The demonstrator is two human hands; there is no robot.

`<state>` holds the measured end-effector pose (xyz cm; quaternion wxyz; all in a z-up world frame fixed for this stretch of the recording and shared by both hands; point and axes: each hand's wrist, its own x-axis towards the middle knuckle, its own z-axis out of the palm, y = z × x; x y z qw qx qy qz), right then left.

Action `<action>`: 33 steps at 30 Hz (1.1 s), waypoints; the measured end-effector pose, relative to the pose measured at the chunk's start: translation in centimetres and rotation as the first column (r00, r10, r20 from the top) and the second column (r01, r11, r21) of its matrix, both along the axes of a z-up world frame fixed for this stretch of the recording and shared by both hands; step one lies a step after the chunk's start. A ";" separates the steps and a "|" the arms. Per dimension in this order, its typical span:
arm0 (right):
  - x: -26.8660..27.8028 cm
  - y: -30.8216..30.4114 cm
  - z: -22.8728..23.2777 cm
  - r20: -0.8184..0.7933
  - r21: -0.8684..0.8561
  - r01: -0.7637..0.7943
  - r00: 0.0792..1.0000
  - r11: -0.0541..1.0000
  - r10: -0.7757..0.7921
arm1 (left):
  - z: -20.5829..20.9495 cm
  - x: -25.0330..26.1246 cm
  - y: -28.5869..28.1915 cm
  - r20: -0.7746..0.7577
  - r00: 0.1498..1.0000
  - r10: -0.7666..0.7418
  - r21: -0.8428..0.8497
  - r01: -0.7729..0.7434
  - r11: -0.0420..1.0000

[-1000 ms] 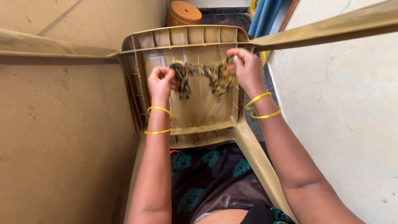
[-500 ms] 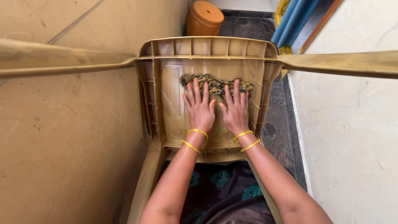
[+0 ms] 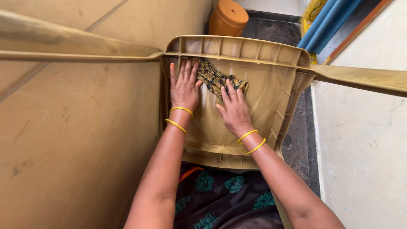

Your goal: The person wipes down the legs and underside of a plastic chair using a cloth.

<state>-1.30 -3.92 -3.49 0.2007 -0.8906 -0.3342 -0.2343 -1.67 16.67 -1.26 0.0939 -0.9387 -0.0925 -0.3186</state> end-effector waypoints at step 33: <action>-2.9 -13.2 -13.2 -0.851 0.526 0.599 0.377 0.604 0.366 | -20.1 -4.3 -21.2 0.448 0.805 -0.389 -0.868 0.287 -0.404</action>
